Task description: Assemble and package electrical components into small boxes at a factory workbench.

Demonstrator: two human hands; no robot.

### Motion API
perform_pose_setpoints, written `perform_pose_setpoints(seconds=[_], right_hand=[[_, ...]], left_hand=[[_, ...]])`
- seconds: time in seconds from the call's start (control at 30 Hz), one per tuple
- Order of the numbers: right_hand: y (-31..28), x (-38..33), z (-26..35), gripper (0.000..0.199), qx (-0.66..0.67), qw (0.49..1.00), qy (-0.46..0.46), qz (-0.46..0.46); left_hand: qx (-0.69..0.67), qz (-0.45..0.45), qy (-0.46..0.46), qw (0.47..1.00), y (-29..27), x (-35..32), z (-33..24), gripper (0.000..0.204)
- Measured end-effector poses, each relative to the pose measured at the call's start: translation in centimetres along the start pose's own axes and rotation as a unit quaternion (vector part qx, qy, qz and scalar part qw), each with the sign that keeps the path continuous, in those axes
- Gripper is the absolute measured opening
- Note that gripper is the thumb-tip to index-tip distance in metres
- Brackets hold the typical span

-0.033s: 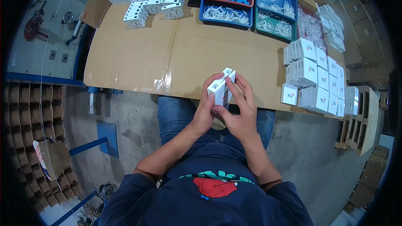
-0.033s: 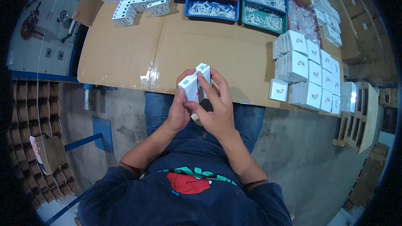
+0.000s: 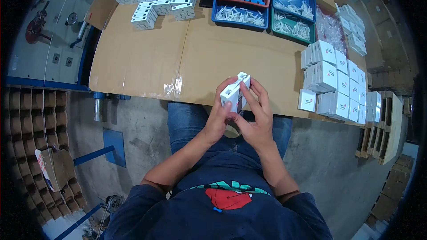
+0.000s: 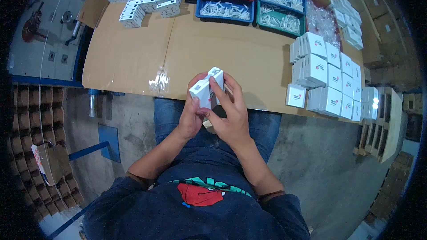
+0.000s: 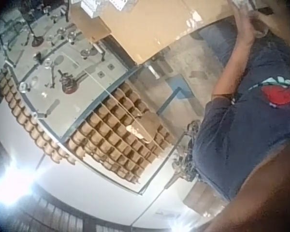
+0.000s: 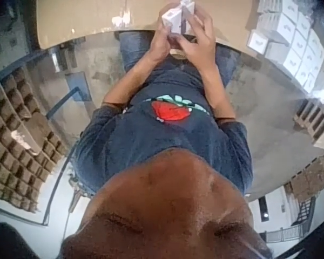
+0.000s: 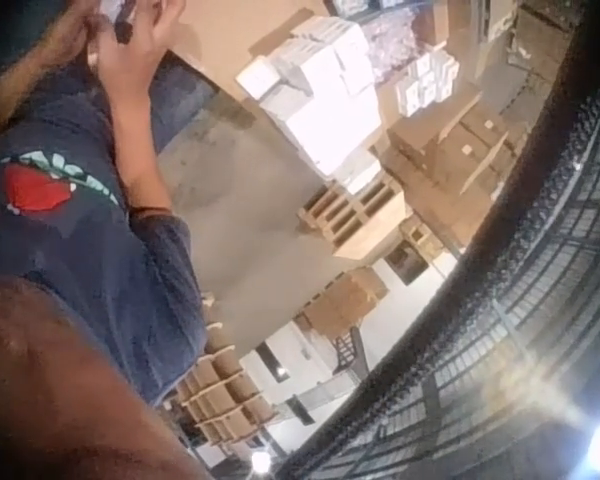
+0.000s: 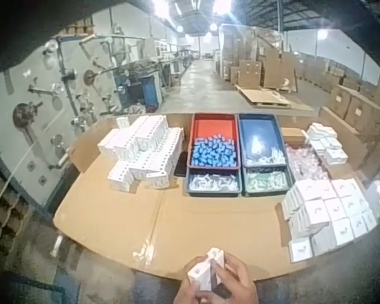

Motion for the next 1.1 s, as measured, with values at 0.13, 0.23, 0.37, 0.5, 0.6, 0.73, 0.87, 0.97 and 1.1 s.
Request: perform_pose_setpoints(seconds=[0.13,0.23,0.37,0.5,0.6,0.73,0.87,0.97,1.1], right_hand=[[-0.1,-0.1,-0.3,0.067,0.011,0.999,0.011,0.046],[-1.0,-0.8,-2.4,0.052,0.1,0.991,0.089,0.027],[-2.4,0.0,-4.4,0.04,0.26,0.936,0.199,-0.128],[-2.5,0.7,-6.0,0.068,0.251,0.92,0.224,-0.201],[-2.5,0.6,-6.0,0.07,0.27,0.909,0.217,-0.233],[-2.9,0.2,-6.2,0.075,0.234,0.919,0.19,-0.255],[-2.7,-0.5,-6.7,0.076,0.247,0.909,0.215,-0.256],[-3.1,-0.3,-6.9,0.075,0.223,0.918,0.25,-0.211],[-2.9,-0.5,-6.4,0.074,0.237,0.908,0.249,-0.239]], left_hand=[[0.05,-0.075,-0.033,0.995,-0.3,-0.4,0.2,0.052],[-0.005,-0.092,-0.15,0.984,-2.5,-1.3,3.2,0.047],[0.116,-0.023,-0.079,0.99,0.2,-2.3,2.1,0.048],[0.205,0.066,-0.017,0.977,2.2,-2.5,2.0,0.053],[0.202,0.077,0.003,0.976,2.5,-2.8,2.6,0.052],[0.266,0.056,0.033,0.962,3.0,-3.0,2.7,0.051],[0.284,0.025,0.066,0.956,3.1,-3.6,3.1,0.048],[0.278,0.007,0.042,0.96,3.0,-3.5,3.7,0.046],[0.274,-0.01,0.026,0.961,2.8,-3.4,3.8,0.045]])
Point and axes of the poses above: each hand's wrist, its own x-axis towards the middle knuckle, its own y-axis out of the palm, z = x × y, the point moved 6 cm from there along x, towards the middle knuckle, and after that the axes turned 1 degree about z, right-handed, at the moved point
